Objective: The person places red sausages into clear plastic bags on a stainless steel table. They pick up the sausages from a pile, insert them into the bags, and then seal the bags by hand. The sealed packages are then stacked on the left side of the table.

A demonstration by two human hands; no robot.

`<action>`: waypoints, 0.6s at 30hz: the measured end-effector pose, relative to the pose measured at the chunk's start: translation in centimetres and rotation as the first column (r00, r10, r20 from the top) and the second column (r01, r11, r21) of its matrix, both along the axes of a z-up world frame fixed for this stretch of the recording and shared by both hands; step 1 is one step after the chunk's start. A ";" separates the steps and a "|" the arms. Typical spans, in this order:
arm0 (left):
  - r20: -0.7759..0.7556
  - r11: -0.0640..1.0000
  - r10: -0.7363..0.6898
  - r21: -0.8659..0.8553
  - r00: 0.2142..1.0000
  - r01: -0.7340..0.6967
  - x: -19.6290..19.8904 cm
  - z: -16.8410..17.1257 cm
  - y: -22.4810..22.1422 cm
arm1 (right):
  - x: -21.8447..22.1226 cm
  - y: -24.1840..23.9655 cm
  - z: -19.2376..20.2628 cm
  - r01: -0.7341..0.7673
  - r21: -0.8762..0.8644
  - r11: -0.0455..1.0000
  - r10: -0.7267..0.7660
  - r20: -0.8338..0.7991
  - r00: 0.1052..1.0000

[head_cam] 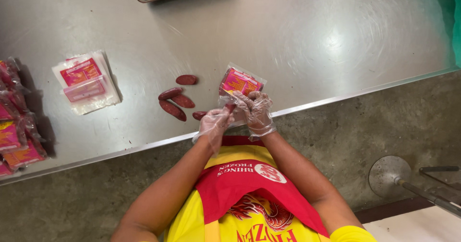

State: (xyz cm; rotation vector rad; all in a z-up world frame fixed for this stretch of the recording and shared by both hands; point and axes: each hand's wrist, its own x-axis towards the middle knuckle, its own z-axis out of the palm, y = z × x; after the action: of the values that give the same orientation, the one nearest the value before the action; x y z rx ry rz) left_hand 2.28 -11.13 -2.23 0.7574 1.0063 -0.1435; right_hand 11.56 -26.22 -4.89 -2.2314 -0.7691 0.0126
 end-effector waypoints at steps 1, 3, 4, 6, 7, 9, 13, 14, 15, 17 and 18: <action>0.026 0.996 0.086 -0.031 0.996 -0.086 0.5 -0.9 -0.6 | 0.1 -0.1 0.0 -0.006 -0.016 1.000 0.006 0.006 1.000; 0.073 0.979 0.186 -0.096 0.980 -0.179 1.6 -3.3 -1.4 | 0.0 -0.2 0.0 -0.007 -0.047 0.999 0.008 0.018 1.000; 0.095 0.966 0.234 -0.132 0.968 -0.221 2.1 -4.8 -1.9 | 0.0 -0.3 -0.1 -0.022 -0.025 0.999 0.023 0.044 0.999; 0.232 0.934 0.346 -0.183 0.909 -0.308 3.2 -8.0 -3.2 | -0.1 -0.2 -0.2 -0.050 0.015 0.999 0.048 0.100 0.994; 0.298 0.914 0.398 -0.214 0.868 -0.345 3.5 -9.4 -3.6 | -0.1 -0.3 -0.1 -0.050 0.025 0.998 0.048 0.075 0.996; 0.447 0.911 0.393 -0.310 0.804 -0.273 3.6 -11.4 -3.8 | 0.0 -0.5 0.2 -0.051 0.041 0.998 0.050 0.029 0.998; 0.334 0.857 0.432 -0.441 0.838 -0.266 3.2 -8.8 -2.3 | -0.2 -0.4 0.3 -0.033 0.055 0.998 0.034 -0.023 0.999; 0.301 0.920 0.290 -0.349 0.909 -0.178 3.0 -7.0 -1.4 | -0.1 -0.4 0.3 -0.034 0.045 0.998 0.034 -0.010 0.999; 0.251 0.963 0.144 -0.259 0.957 -0.077 2.3 -5.1 -0.2 | 0.0 -0.3 0.4 -0.035 0.036 0.999 0.035 0.003 0.999; 0.117 0.988 -0.151 -0.022 0.982 0.155 2.2 -1.9 2.7 | 0.1 -0.2 0.7 -0.012 0.015 1.000 0.012 -0.029 0.999; 0.019 0.952 -0.287 0.119 0.958 0.283 2.2 -0.7 4.4 | 0.0 -0.1 0.9 -0.003 0.005 1.000 0.003 -0.047 0.999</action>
State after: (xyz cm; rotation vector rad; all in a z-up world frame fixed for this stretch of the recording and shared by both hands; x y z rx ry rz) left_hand 4.52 -6.73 -2.90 1.0068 0.8722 -0.3234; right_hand 11.51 -26.35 -4.00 -2.2177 -0.7459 0.0650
